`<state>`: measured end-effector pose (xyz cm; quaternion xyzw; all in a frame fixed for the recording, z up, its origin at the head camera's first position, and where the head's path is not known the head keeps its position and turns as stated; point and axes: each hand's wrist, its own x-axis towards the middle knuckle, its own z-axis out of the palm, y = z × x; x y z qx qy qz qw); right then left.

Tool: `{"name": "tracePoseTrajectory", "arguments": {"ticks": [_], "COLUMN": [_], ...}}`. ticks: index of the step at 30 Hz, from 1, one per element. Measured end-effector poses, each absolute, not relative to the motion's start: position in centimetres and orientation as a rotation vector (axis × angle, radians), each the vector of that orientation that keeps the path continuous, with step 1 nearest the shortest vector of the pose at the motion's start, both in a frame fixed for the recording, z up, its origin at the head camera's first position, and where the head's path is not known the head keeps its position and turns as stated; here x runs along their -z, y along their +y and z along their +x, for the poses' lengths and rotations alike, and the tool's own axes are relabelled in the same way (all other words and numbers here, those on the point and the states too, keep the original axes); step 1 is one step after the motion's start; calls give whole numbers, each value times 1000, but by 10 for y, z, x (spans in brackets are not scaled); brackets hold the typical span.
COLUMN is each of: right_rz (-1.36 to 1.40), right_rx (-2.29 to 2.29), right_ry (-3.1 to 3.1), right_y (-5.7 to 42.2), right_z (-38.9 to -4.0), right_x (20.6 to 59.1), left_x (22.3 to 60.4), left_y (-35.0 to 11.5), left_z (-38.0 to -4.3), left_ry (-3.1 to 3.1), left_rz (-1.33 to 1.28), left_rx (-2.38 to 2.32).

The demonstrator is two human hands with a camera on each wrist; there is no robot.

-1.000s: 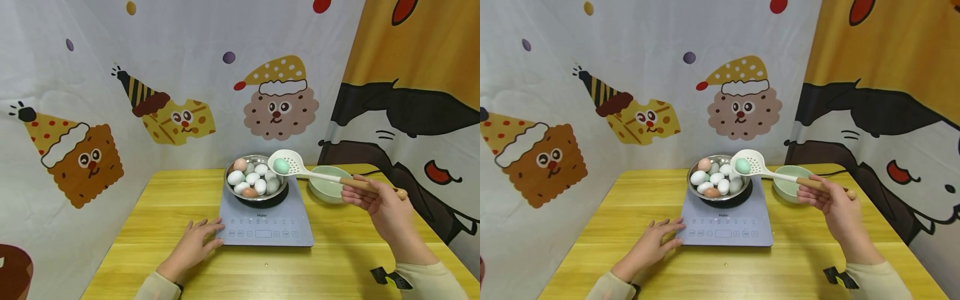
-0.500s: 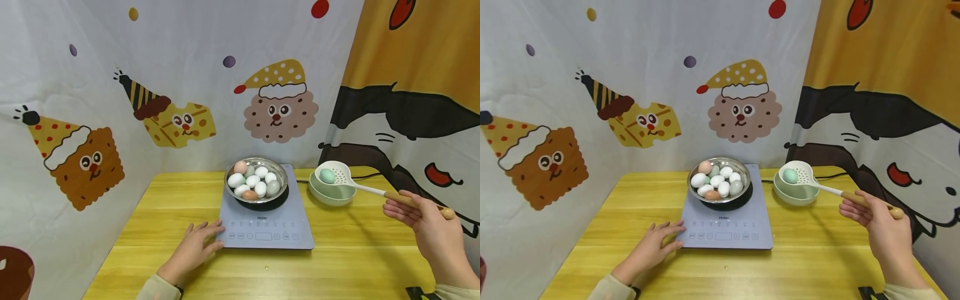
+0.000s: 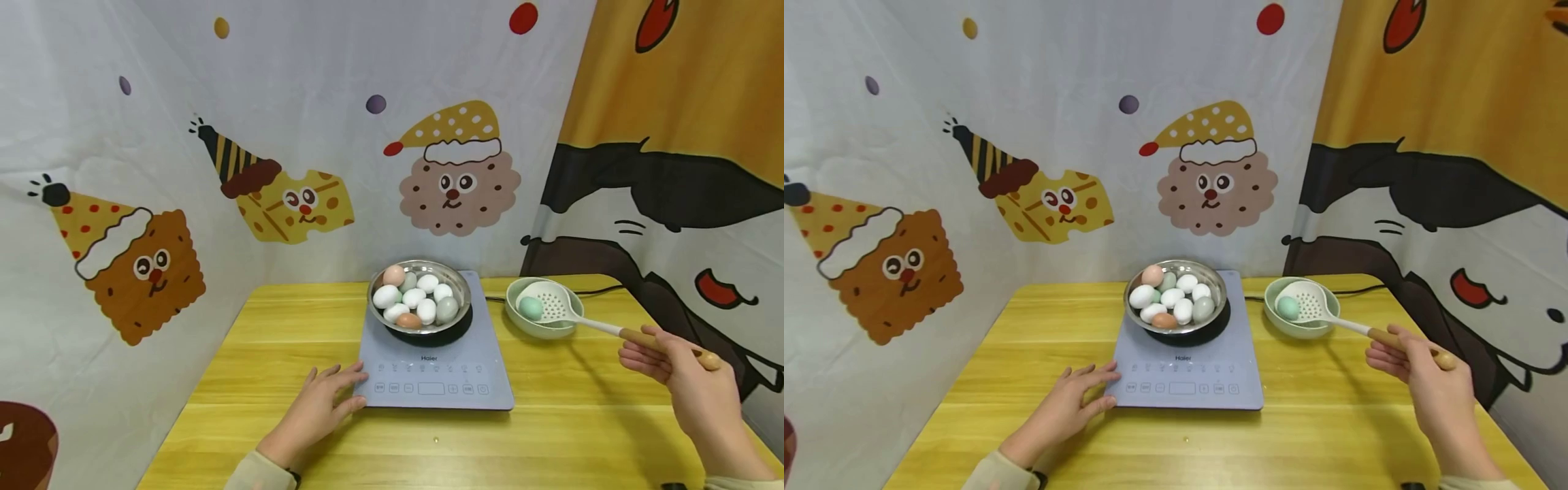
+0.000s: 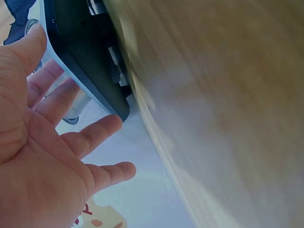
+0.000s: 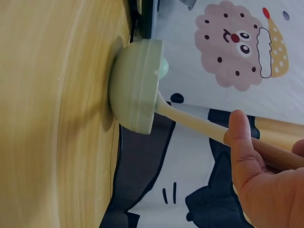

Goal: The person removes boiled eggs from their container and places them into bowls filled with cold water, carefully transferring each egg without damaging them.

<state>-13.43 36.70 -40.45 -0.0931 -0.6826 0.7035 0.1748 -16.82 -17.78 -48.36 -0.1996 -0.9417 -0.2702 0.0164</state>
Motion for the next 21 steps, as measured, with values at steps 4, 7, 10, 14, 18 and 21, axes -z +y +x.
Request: {"name": "tracePoseTrajectory", "arguments": {"ticks": [4,7,10,14,18,21], "right_rz": [-246,-217,-225,-272,-265,-225], "right_rx": [-1964,-1922,-1785,-1540,-1425,-1385], "right_ry": [-1974,-2019,-2142,-2325,-2371,-2368], "right_y": [363,361,359,358,354,350], "right_z": [-135,-135,-133,-130,-129,-129], "right_x": [407,408,408,407,406,407], "left_x": [483,481,480,480,481,482], "left_y": [-178,-178,-177,-177,-178,-178], "left_z": [-168,-169,-169,-169,-169,-169], "left_ry": [-2934,-2929,-2923,-2923,-2922,-2922], "left_rz": [-623,-625,-627,-625,-625,-622], "left_rx": [840,845,853,857,856,854]}}
